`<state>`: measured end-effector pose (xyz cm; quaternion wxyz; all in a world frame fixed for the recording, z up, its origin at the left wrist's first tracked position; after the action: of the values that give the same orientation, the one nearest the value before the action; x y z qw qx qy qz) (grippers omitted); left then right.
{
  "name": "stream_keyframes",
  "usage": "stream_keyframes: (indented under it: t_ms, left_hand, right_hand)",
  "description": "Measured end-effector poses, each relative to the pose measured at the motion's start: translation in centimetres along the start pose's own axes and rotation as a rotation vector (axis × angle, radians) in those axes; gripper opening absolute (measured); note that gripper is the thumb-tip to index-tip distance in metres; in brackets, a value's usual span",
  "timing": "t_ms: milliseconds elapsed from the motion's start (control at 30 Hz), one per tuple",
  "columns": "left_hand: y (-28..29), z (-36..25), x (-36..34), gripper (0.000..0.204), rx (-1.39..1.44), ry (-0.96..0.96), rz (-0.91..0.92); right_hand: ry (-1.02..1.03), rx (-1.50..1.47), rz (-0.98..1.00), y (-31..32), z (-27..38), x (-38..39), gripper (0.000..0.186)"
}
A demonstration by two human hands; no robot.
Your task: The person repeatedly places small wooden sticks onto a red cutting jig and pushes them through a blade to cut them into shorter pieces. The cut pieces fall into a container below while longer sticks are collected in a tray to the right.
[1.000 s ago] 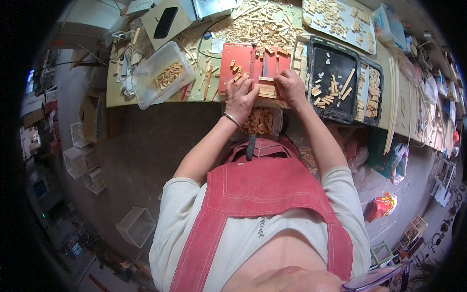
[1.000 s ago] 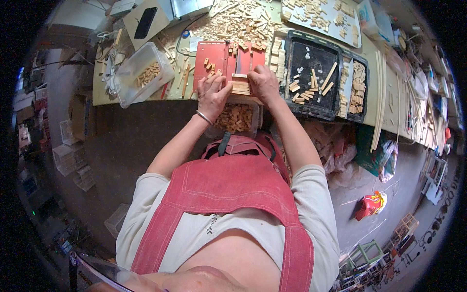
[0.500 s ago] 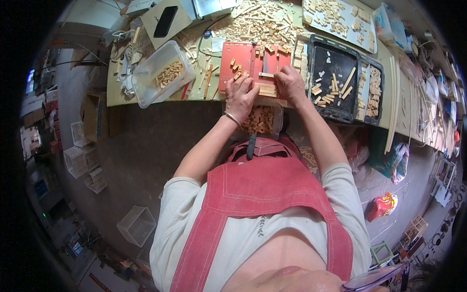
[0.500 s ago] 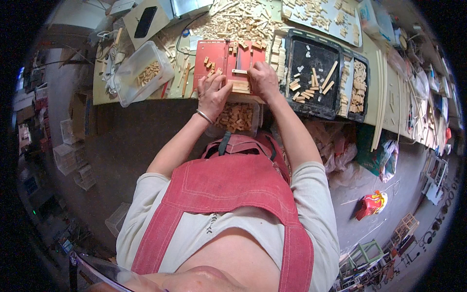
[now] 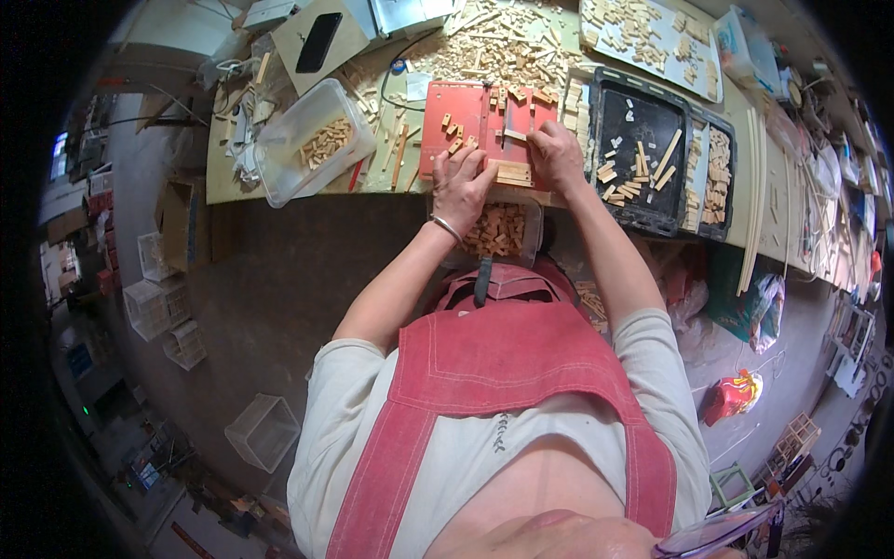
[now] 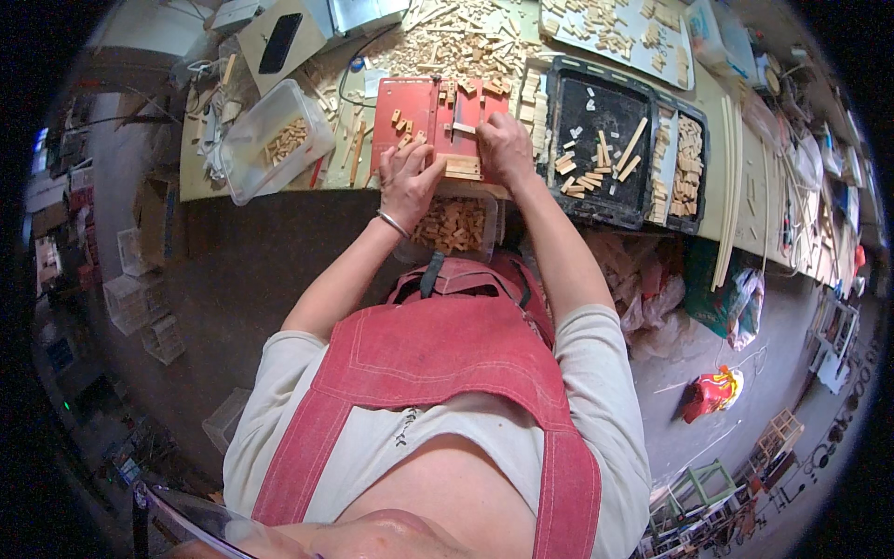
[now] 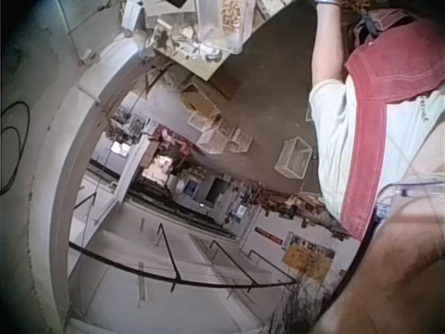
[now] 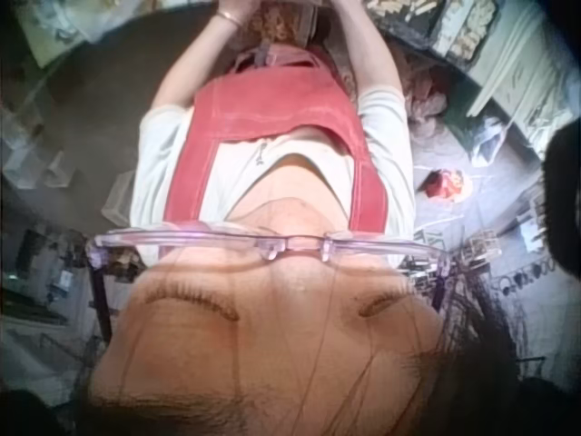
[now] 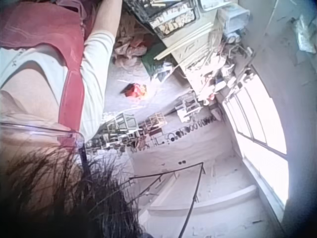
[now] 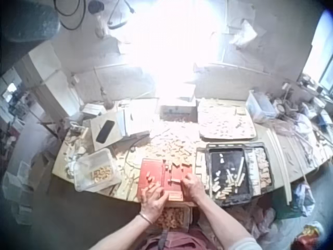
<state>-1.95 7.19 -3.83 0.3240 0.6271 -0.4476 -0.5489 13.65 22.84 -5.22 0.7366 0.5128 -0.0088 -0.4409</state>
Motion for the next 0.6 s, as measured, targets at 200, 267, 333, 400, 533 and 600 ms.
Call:
stream_keyframes:
  t_ms: [200, 267, 333, 400, 533, 600]
  left_hand:
    - [0.2, 0.0, 0.0, 0.023, 0.021, 0.010, 0.012]
    - [0.1, 0.0, 0.0, 0.024, 0.029, 0.023, 0.021]
    - [0.2, -0.2, -0.2, 0.024, 0.036, 0.026, 0.037]
    - [0.2, -0.2, -0.1, 0.025, 0.035, 0.023, 0.024]
    - [0.4, -0.2, -0.3, 0.026, 0.041, 0.019, 0.028]
    - [0.3, -0.1, -0.4, 0.026, 0.030, 0.024, 0.028]
  right_hand:
    - [0.034, 0.008, 0.032, 0.7, -0.3, 0.4, 0.007]
    - [0.031, -0.009, 0.104, 1.0, -0.1, 0.9, 0.005]
    - [0.013, -0.023, 0.184, 0.9, 0.0, 1.1, 0.004]
    - [-0.013, -0.039, 0.273, 0.4, 0.7, 0.9, 0.005]
    - [-0.027, -0.066, 0.361, 0.3, 1.4, 0.2, 0.011]
    - [-0.021, -0.100, 0.404, -0.1, 1.4, 0.2, 0.015]
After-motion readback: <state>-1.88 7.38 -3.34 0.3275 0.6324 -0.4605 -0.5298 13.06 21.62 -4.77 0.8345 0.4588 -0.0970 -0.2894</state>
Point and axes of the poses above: each hand's wrist, its own x-axis away from the middle knuckle, its own y-axis out of the back of the hand, z = x × y, the point moved 4 cm from there along -x, towards the middle knuckle, and after that the axes turned 2 degrees about -y, right-handed, at the moved point
